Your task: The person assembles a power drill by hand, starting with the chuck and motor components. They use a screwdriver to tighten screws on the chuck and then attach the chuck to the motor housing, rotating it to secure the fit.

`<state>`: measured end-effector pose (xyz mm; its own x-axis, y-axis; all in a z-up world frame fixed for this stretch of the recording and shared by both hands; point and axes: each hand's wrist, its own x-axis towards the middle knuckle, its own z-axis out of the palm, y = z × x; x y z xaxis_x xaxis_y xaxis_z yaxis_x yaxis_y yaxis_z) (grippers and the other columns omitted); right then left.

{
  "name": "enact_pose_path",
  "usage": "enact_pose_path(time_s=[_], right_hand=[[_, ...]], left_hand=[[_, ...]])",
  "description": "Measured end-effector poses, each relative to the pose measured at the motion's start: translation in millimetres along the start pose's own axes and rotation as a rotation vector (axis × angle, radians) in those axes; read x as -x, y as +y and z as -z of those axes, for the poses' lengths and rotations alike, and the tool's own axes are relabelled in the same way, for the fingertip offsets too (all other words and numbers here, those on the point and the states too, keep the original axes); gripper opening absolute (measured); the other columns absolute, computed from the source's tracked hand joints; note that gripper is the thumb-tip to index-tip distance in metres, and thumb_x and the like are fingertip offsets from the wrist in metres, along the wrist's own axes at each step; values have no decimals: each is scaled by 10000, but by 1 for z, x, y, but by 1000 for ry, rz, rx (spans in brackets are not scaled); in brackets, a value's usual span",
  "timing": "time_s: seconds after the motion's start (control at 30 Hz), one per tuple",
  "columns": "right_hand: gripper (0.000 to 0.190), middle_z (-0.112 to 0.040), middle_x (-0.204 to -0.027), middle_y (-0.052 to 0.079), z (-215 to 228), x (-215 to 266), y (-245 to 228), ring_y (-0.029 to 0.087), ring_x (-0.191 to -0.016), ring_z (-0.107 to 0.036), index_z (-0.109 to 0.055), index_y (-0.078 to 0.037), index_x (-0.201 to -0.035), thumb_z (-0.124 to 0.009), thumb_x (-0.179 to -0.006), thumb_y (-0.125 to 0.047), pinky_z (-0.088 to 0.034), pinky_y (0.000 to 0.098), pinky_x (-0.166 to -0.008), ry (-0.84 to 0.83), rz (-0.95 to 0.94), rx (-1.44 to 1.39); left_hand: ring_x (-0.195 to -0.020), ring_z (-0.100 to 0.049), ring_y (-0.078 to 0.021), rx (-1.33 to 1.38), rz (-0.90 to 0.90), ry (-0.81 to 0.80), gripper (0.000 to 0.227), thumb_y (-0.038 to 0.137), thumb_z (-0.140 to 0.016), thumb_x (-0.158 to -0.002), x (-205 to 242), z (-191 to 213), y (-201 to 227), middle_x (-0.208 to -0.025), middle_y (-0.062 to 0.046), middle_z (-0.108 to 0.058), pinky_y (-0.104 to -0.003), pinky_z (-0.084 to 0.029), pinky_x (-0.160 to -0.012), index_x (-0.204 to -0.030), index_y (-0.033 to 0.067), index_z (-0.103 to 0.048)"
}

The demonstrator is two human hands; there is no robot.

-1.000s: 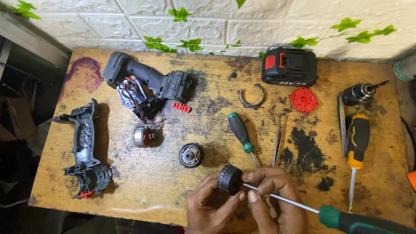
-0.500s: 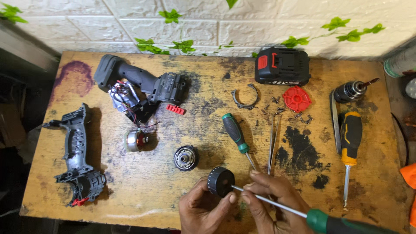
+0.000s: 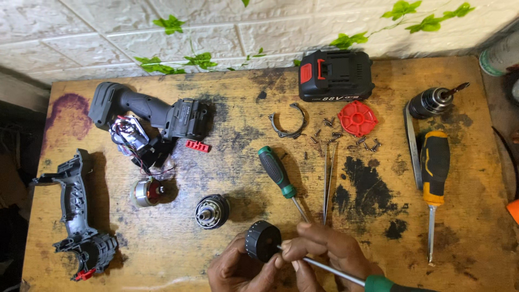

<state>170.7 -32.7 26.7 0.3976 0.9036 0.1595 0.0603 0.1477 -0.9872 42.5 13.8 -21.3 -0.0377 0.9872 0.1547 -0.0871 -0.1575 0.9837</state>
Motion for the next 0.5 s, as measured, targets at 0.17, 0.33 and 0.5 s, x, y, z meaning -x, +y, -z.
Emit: enact_pose_path(time_s=[0.17, 0.33, 0.5], right_hand=[[367, -829, -1110, 201, 41, 0, 54, 344, -1174, -785, -635, -59, -1217, -773, -877, -62, -568, 457, -1089, -369, -219, -219], [276, -728, -1022, 132, 14, -21, 17, 274, -1003, -799, -634, -92, -1091, -780, -857, -94, -675, 377, -903, -302, 241, 131], [357, -702, -1003, -74, 6, -5, -3, 118, -791, -781, -773, -345, -1006, -543, -905, -598, -593, 317, -599, -138, -276, 566]], left_hand=[[-642, -701, -151, 22, 40, 65, 252, 121, -884, -660, 4, -1, -7, -712, -145, -767, -241, -558, -598, -803, -53, -771], [-668, -708, -185, 63, -2, 46, 207, 83, -871, -694, -2, -9, -2, -738, -167, -758, -252, -568, -639, -781, -60, -749], [-599, -579, -122, 47, 65, 37, 191, 91, -859, -708, 2, -3, -4, -668, -83, -665, -241, -471, -546, -759, -15, -708]])
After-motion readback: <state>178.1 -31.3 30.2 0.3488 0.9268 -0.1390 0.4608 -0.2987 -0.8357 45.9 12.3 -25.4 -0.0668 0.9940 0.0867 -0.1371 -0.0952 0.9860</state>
